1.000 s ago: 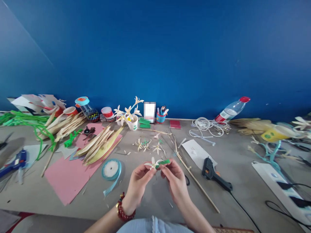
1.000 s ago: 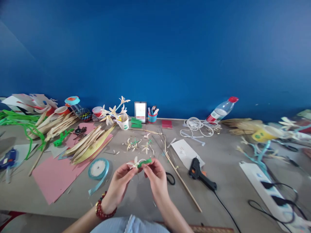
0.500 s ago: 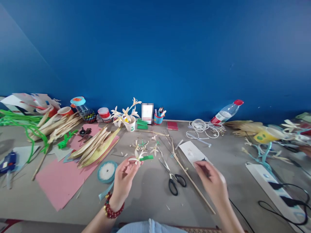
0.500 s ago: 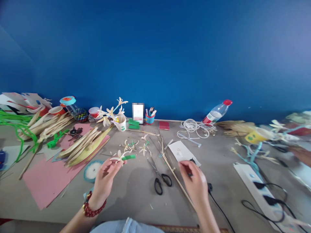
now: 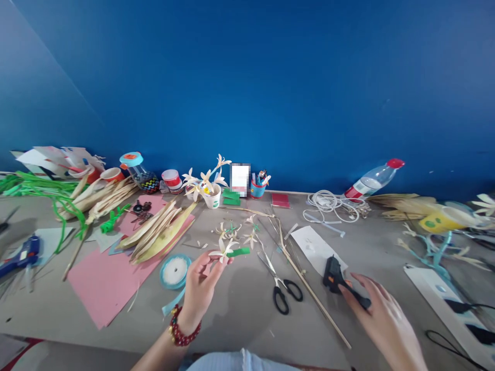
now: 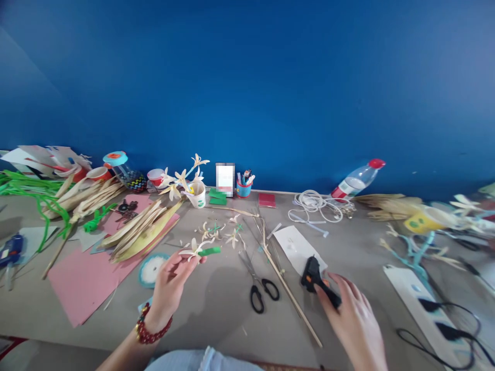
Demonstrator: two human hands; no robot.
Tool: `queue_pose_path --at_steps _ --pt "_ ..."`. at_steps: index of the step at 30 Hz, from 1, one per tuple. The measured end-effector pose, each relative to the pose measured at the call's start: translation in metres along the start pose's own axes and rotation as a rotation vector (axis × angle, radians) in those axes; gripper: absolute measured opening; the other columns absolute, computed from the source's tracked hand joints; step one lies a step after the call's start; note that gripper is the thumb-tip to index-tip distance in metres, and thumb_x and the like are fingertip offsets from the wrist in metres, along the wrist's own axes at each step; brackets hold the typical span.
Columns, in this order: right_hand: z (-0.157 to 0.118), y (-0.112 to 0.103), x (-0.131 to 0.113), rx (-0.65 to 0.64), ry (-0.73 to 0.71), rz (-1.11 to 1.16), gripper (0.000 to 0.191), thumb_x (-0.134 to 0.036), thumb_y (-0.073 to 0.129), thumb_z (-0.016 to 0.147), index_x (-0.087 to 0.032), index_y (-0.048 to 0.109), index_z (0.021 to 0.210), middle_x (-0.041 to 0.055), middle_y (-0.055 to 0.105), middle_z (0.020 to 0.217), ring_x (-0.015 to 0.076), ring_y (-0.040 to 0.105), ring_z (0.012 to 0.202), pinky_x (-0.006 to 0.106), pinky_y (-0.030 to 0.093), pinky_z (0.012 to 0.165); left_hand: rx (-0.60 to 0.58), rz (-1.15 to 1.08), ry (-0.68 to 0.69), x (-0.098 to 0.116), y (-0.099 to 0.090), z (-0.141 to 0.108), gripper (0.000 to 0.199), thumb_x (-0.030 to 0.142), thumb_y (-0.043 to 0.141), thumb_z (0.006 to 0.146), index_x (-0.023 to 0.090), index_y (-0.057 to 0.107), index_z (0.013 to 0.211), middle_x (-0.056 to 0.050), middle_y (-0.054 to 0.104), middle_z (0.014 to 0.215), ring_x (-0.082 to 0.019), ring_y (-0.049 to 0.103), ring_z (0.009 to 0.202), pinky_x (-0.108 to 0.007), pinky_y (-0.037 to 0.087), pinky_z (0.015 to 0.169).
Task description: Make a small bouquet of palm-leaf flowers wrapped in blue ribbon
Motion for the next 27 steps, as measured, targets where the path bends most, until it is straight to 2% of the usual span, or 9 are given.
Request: queue_pose_path --at_steps 3,8,18,24,27 --pt "-0.009 0.003 0.017 -0.057 -0.039 -0.022 0.043 -0.051 0.05 0.086 -0.02 0.061 0.115 0.0152 0.071 0.109 0.0359 0.069 0.095 0.049 0.055 0.083 -0.002 -0.098 -0.056 -0.007 0.003 0.0 0.019 0.037 0.072 0.082 0.018 0.072 0.081 -0.006 0.076 0.081 -0.024 0.072 0.086 -0.033 0.053 0.085" --pt "-0.009 0.004 0.009 -0.115 -0.138 0.01 0.035 -0.035 0.051 0.087 -0.019 0.063 0.116 0.0149 0.069 0.118 0.0326 0.067 0.106 0.048 0.053 0.092 -0.013 -0.212 -0.12 -0.016 0.007 0.001 0.017 0.036 0.076 0.079 0.019 0.073 0.081 -0.003 0.076 0.079 -0.022 0.072 0.084 -0.034 0.052 0.09" --pt "0.001 0.009 0.005 -0.18 -0.191 0.094 0.025 -0.034 0.058 0.086 -0.021 0.064 0.106 0.0147 0.067 0.115 0.0311 0.066 0.103 0.046 0.053 0.09 -0.059 -0.17 -0.148 -0.02 0.009 -0.006 0.02 0.038 0.074 0.08 0.019 0.07 0.077 -0.004 0.073 0.079 -0.024 0.07 0.09 -0.034 0.051 0.089" --pt "0.008 0.009 0.005 -0.182 -0.219 0.091 0.015 -0.032 0.063 0.076 -0.023 0.061 0.088 0.0151 0.067 0.117 0.0323 0.066 0.105 0.047 0.053 0.089 -0.07 -0.129 -0.159 -0.022 0.01 -0.006 0.024 0.041 0.074 0.079 0.017 0.069 0.076 -0.007 0.074 0.081 -0.024 0.069 0.085 -0.035 0.051 0.087" --pt "0.013 0.011 0.011 -0.202 -0.193 0.144 0.017 -0.034 0.062 0.079 -0.024 0.061 0.093 0.0128 0.069 0.113 0.0307 0.069 0.099 0.044 0.055 0.085 -0.067 -0.149 -0.155 -0.02 0.01 -0.007 0.022 0.039 0.074 0.079 0.017 0.07 0.076 -0.006 0.074 0.079 -0.023 0.069 0.085 -0.034 0.051 0.087"
Point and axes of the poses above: each hand's wrist, its own z-axis towards the middle knuckle, its own y-axis out of the palm, x = y × z, the point moved 8 cm from there along z, towards the middle knuckle
